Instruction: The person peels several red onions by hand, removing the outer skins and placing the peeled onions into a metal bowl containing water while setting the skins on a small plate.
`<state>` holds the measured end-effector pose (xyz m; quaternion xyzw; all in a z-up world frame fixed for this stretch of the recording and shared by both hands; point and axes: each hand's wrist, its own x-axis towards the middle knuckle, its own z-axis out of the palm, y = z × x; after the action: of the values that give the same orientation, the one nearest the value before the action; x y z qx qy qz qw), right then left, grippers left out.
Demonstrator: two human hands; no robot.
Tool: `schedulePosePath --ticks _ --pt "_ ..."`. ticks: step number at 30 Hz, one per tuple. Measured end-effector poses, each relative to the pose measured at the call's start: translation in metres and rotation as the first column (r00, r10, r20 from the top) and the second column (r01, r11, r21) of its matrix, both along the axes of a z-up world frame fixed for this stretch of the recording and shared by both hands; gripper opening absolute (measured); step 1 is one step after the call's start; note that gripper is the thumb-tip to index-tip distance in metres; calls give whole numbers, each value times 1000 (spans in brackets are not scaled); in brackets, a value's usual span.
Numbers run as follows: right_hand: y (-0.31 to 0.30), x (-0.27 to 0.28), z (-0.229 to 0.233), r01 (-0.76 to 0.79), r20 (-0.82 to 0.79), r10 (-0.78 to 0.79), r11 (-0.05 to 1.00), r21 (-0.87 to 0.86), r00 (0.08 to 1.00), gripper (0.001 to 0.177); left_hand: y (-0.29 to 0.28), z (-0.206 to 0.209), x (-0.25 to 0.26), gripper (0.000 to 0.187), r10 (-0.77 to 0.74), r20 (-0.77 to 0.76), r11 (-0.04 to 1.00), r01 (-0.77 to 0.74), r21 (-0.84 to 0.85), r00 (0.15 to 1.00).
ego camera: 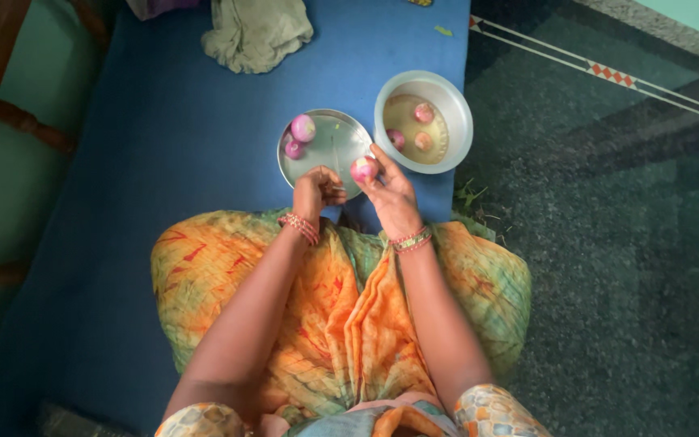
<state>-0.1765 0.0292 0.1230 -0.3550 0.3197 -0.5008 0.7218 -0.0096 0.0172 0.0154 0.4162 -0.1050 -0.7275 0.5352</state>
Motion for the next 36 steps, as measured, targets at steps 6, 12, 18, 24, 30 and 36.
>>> schedulePosePath --ticks 6,12,18,24,30,36 --pt "18 -7 1 32 -197 -54 993 -112 979 57 36 83 -11 24 21 152 949 28 -315 988" --pt "33 -10 17 58 -104 -58 998 -5 993 48 43 81 -24 10 144 296 857 31 -515 944" --pt "33 -20 20 80 40 -81 996 31 996 50 57 78 -28 6 21 451 797 257 -546 892" --pt "35 -30 47 80 12 -80 995 -62 997 54 62 82 -25 5 -319 312 879 403 -255 895" --pt "56 -29 53 132 -339 -223 953 -272 914 59 56 86 -9 14 -279 67 941 287 -181 958" --pt "71 -17 64 84 -503 -400 838 -539 766 57 60 93 -18 16 -225 80 961 235 -145 971"
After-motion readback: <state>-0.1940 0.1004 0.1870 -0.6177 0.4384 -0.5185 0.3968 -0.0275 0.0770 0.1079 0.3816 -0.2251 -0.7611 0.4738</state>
